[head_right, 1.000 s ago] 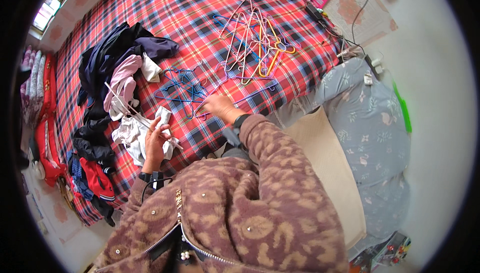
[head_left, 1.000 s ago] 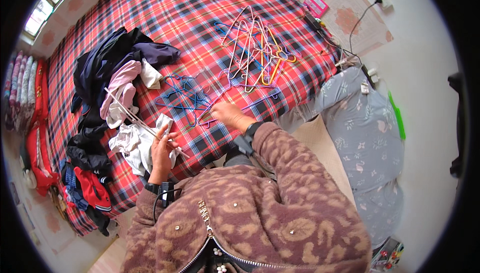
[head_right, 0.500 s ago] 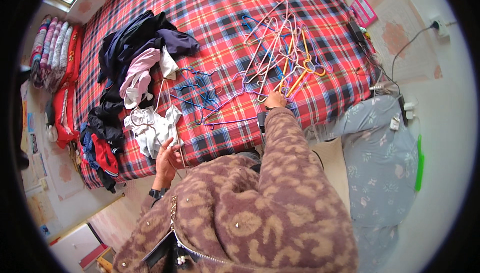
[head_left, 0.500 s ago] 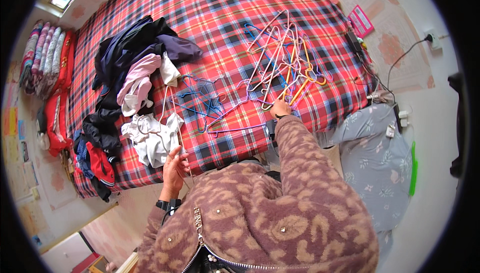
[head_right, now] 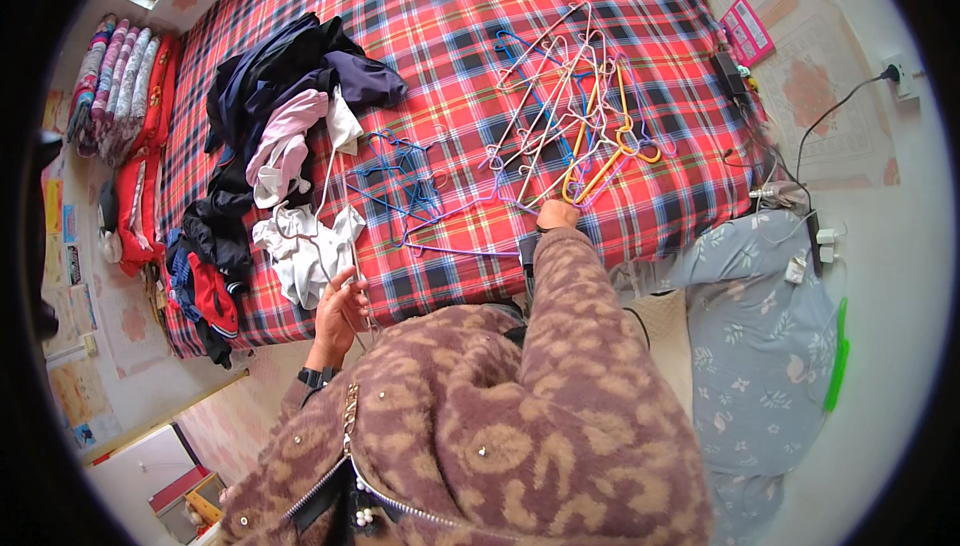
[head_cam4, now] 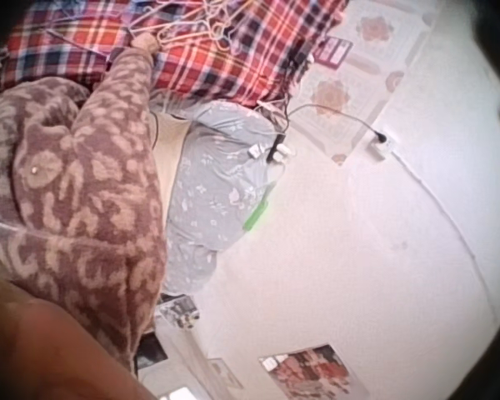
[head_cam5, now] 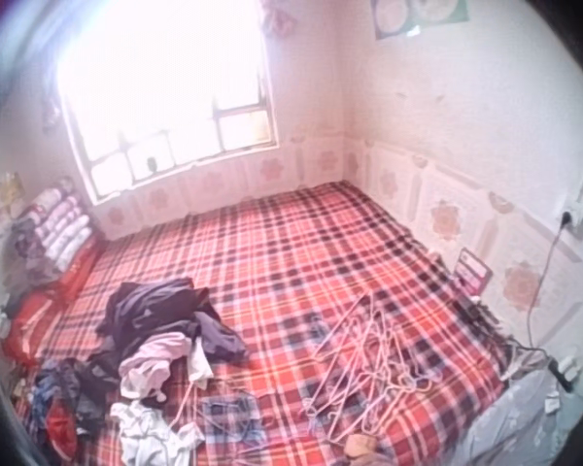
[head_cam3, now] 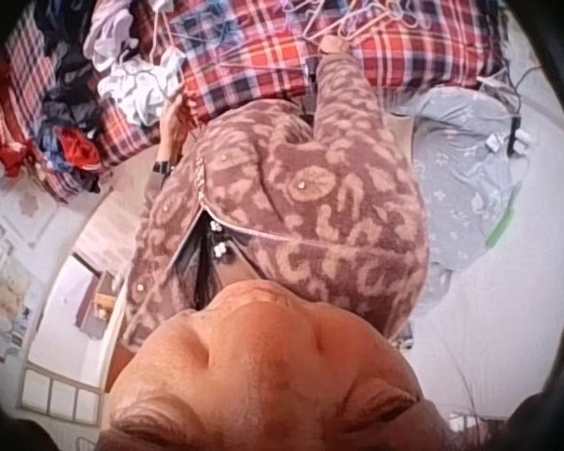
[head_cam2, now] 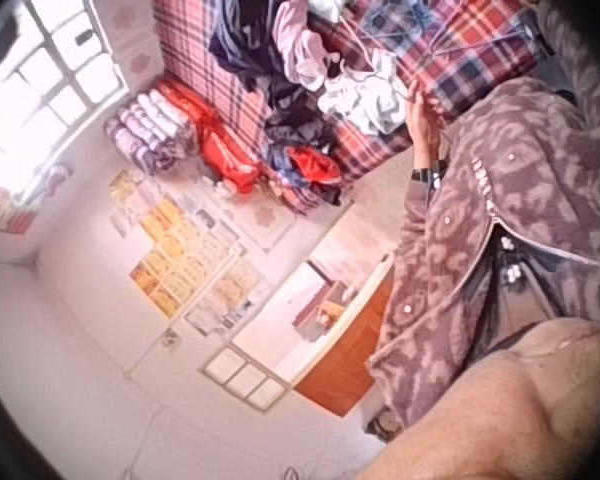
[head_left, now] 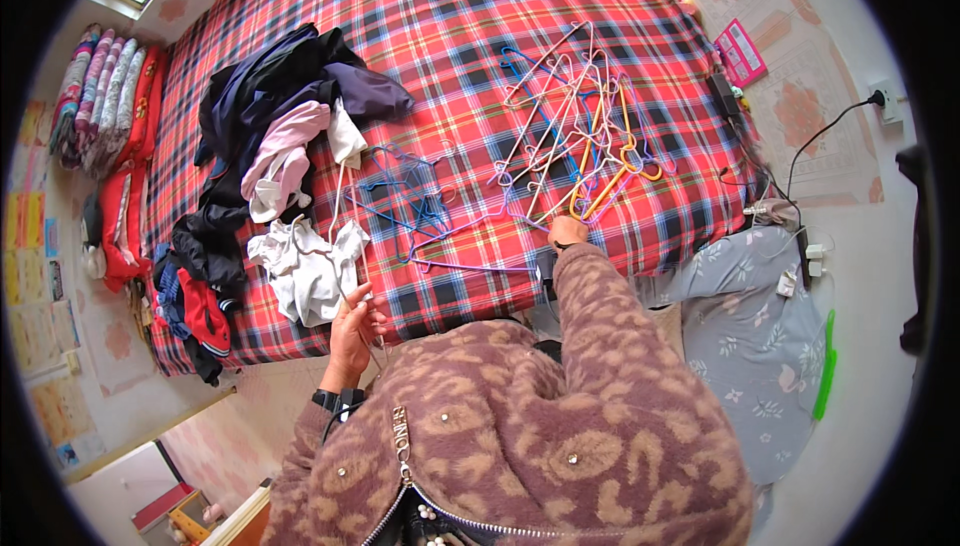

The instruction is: The person sorts a pile of clothes on a bed and places several items onto hangers. They handle shirts, pants, and a jacket, then set the hangers aside on the bed.

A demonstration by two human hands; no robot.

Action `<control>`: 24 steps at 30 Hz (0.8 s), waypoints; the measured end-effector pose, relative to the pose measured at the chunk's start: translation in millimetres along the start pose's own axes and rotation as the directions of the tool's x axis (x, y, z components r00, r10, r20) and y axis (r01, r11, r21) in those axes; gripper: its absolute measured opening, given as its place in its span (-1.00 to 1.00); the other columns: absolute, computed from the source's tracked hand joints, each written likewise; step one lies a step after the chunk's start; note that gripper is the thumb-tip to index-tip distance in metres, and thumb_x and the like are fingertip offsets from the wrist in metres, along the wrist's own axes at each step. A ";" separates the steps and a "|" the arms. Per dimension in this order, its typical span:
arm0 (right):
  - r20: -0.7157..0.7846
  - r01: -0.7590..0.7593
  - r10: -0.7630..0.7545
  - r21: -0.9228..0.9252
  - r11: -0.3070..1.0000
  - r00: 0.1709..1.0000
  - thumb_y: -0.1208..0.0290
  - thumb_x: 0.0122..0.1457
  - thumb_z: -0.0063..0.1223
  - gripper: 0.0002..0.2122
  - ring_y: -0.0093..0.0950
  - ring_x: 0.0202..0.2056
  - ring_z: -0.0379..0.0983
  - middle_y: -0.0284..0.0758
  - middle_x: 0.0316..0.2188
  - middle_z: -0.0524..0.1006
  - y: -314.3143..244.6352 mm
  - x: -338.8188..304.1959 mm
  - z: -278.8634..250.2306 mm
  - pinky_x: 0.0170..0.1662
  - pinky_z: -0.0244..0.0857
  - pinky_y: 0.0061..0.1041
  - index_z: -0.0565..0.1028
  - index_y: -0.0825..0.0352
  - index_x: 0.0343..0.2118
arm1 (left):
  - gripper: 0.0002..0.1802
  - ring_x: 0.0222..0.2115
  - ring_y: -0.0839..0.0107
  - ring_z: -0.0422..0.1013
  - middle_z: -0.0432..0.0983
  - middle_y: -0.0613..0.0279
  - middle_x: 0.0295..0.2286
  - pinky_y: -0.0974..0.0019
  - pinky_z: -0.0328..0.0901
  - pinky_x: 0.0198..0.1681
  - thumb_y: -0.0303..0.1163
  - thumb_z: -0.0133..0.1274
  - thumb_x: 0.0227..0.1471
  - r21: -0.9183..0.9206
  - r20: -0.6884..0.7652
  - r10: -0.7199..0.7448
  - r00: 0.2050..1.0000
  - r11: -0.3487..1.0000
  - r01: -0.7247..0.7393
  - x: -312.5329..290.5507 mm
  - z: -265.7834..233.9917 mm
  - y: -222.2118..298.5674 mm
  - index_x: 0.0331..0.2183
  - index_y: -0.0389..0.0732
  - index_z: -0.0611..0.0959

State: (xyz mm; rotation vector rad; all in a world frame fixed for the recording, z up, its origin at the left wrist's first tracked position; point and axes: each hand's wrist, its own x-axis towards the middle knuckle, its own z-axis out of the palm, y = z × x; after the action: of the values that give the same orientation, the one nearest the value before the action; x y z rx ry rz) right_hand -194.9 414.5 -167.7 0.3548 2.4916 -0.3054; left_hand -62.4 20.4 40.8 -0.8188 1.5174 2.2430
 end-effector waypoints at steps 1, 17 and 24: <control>0.080 -0.018 0.017 0.007 1.000 0.997 0.40 0.02 -0.09 -0.76 -0.16 -0.18 0.48 -0.08 -0.27 0.54 4.9 -2.0 3.1 -0.16 0.36 -0.22 0.57 0.32 -0.30 | -0.60 -0.46 0.49 0.42 0.48 0.13 -0.25 0.44 0.40 -0.45 -0.43 -0.20 0.16 -0.003 0.014 -0.004 1.000 1.000 0.004 0.5 1.9 0.4 0.05 -0.22 0.34; 0.126 0.140 -0.265 0.598 0.789 0.956 0.20 -0.02 0.13 -0.77 -0.58 -0.64 0.42 -0.40 -0.70 0.48 29.2 -59.1 -41.7 -0.49 0.29 -0.51 0.57 0.30 -0.55 | -0.64 -0.46 0.53 0.41 0.49 0.20 -0.30 0.43 0.35 -0.41 -0.46 -0.20 0.14 -0.065 0.084 0.007 0.996 0.998 -0.001 23.1 45.8 -17.1 0.00 -0.19 0.39; -0.255 0.496 -0.428 0.378 0.782 0.867 0.14 0.00 0.13 -0.74 -0.50 -0.56 0.47 -0.34 -0.64 0.52 -15.8 -94.5 -90.7 -0.45 0.30 -0.48 0.59 0.27 -0.48 | -0.67 -0.49 0.57 0.40 0.52 0.23 -0.34 0.46 0.34 -0.41 -0.51 -0.21 0.11 -0.081 -0.055 0.094 0.994 0.992 -0.098 28.3 51.3 -20.5 -0.08 -0.18 0.48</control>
State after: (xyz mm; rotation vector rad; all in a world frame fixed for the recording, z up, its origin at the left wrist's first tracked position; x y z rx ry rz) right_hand -173.6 409.3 -37.6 -0.0855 2.6224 -1.0869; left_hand -88.0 73.8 22.4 -0.8507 1.5249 2.3869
